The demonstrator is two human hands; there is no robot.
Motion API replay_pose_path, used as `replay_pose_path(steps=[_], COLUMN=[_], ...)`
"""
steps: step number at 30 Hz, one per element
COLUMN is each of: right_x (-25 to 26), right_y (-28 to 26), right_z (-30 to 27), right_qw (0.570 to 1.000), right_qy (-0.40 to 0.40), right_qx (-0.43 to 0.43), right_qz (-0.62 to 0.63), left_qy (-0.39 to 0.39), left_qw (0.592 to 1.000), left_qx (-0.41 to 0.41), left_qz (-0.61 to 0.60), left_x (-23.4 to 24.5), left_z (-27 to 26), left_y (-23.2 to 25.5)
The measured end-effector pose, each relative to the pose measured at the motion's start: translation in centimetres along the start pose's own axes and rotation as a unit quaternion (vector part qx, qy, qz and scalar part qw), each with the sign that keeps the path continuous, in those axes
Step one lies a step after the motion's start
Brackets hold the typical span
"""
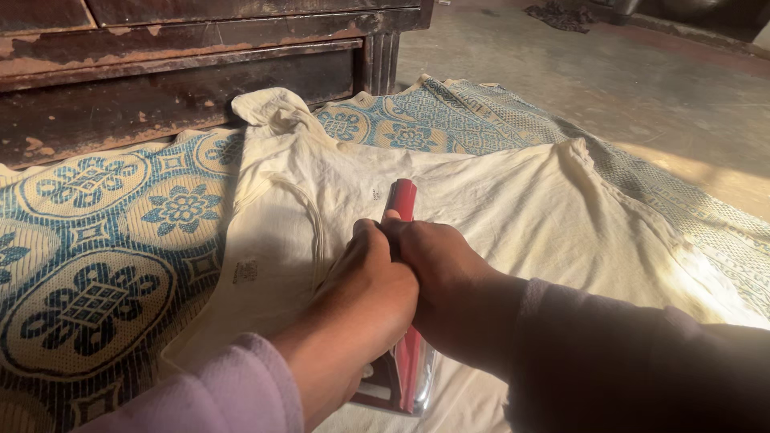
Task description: The person irons a white t-shirt laid out on a patterned mat. They use a red electric iron, moving it back and forth across the fabric while holding the shirt flat with the other hand.
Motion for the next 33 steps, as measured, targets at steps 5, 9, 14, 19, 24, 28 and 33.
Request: replay_pose_path(steps=[5, 9, 14, 19, 24, 28, 33], right_x=[-0.3, -0.4, -3.5, -4.1, -4.2, -4.4, -3.8], right_y=[0.5, 0.9, 5.1, 6.9, 8.0, 8.9, 8.7], right_z=[1.0, 1.7, 4.1, 5.5, 7.6, 8.1, 9.7], right_qw=[0.999, 0.994, 0.84, 0.741, 0.745, 0.693, 0.706], right_qy=[-0.024, -0.025, -0.052, -0.057, -0.137, -0.102, -0.086], right_qx=[0.028, 0.106, -0.276, -0.333, -0.262, -0.329, -0.33], right_qz=[-0.011, -0.006, 0.465, 0.581, 0.598, 0.633, 0.62], left_qy=[0.003, 0.026, 0.082, 0.109, 0.122, 0.129, 0.132], left_qw=[0.999, 1.0, 0.996, 0.994, 0.992, 0.991, 0.991], left_qx=[-0.039, 0.0, -0.022, 0.019, 0.032, 0.023, 0.015], left_qz=[0.004, -0.001, 0.02, -0.002, 0.003, 0.005, 0.021], left_x=[0.7, 1.2, 1.7, 2.1, 2.3, 2.2, 2.1], left_z=[-0.5, -0.7, 0.0, 0.6, 1.4, 2.9, 4.7], left_y=[1.5, 2.3, 3.6, 4.0, 4.5, 4.8, 5.2])
Point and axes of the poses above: each hand's wrist, its own z-axis towards the middle knuckle, its own x-axis out of the back of the hand, y = z × x, the point moved 6 cm from there along z, towards the middle knuckle, and after that the axes turned 5 degrees about y, right-handed, at the moved point
